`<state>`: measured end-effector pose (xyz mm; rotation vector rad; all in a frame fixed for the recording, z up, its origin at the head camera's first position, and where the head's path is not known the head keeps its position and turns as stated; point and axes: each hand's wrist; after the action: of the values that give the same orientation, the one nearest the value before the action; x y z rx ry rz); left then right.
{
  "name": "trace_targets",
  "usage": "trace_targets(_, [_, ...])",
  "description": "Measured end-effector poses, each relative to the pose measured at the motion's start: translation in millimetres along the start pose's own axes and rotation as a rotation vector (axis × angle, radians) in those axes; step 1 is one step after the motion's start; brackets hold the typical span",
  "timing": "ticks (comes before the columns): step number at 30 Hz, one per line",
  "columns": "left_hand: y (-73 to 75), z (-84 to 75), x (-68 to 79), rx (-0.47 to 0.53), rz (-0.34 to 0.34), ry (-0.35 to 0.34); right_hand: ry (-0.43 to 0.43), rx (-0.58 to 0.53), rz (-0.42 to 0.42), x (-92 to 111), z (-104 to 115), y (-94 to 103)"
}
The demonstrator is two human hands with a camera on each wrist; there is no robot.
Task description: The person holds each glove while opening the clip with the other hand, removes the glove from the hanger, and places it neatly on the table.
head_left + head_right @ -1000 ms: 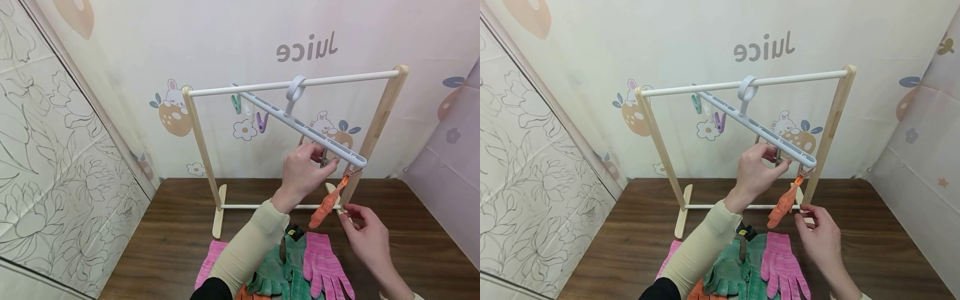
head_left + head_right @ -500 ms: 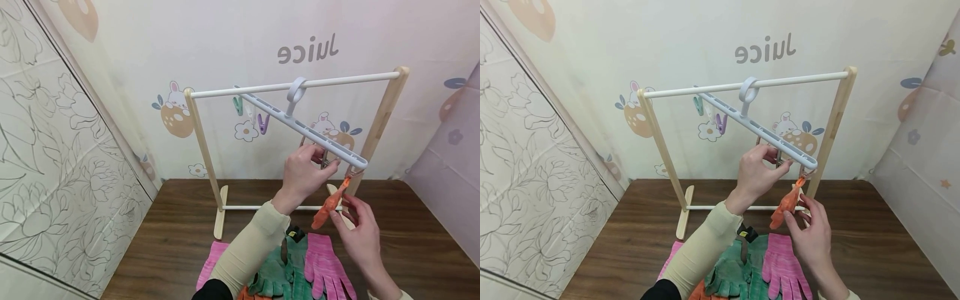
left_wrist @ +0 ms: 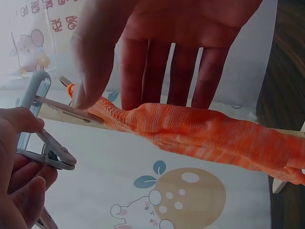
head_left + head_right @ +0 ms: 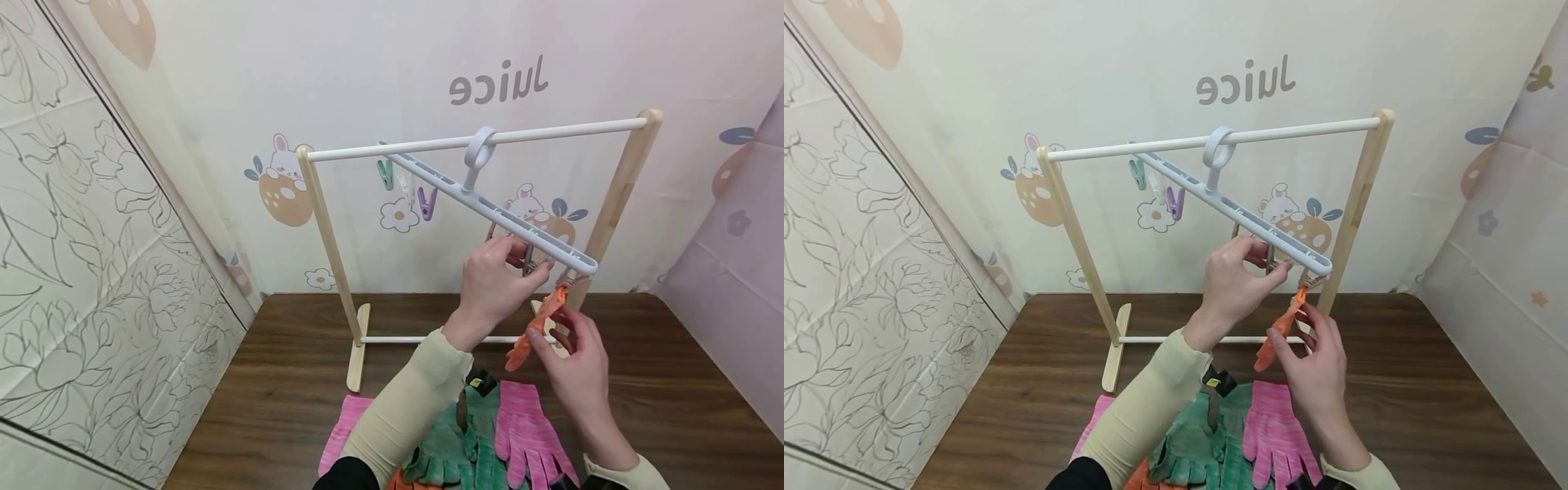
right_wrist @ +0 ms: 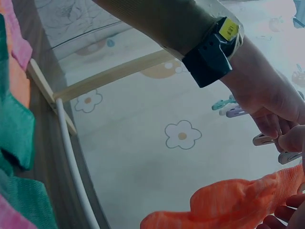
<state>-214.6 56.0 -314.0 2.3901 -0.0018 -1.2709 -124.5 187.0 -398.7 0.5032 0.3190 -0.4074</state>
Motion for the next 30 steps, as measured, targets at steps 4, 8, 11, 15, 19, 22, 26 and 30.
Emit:
trace_targets(4, [0.0, 0.5, 0.6, 0.007, -0.003, 0.008, -0.044, -0.010, -0.013, -6, 2, -2.8])
trace_targets(8, [-0.2, 0.4, 0.2, 0.004, -0.006, 0.003, -0.093, -0.022, -0.018, -12, 3, -4.2])
trace_targets(11, [-0.5, 0.3, 0.2, 0.003, -0.002, -0.003, -0.106, -0.017, -0.036, -15, 4, -4.6])
trace_targets(15, [-1.3, 1.2, 0.7, 0.003, 0.003, -0.003, -0.094, -0.019, -0.092, -16, 3, -5.6])
trace_targets(19, [-1.5, 2.3, 1.0, 0.004, -0.005, -0.004, -0.043, -0.043, -0.165, -16, 0, -6.3])
trace_targets(22, [-0.9, 2.8, 1.3, 0.005, -0.011, -0.006, -0.015, -0.027, -0.216, -16, -2, -6.5])
trace_targets(26, [0.4, 2.6, 1.6, -0.011, -0.012, -0.008, -0.007, -0.006, -0.245, -17, -3, -6.8])
trace_targets(30, [1.8, 1.9, 1.8, -0.039, -0.010, -0.001, 0.000, -0.021, -0.239, -17, -5, -6.5])
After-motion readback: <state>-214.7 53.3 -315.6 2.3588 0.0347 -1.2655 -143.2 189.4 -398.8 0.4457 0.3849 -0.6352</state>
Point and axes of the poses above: each hand's wrist, its own x-axis away from the middle knuckle, its own y-axis out of the back of the hand, z = x × y, and after that the axes turned 9 degrees about x, right-handed
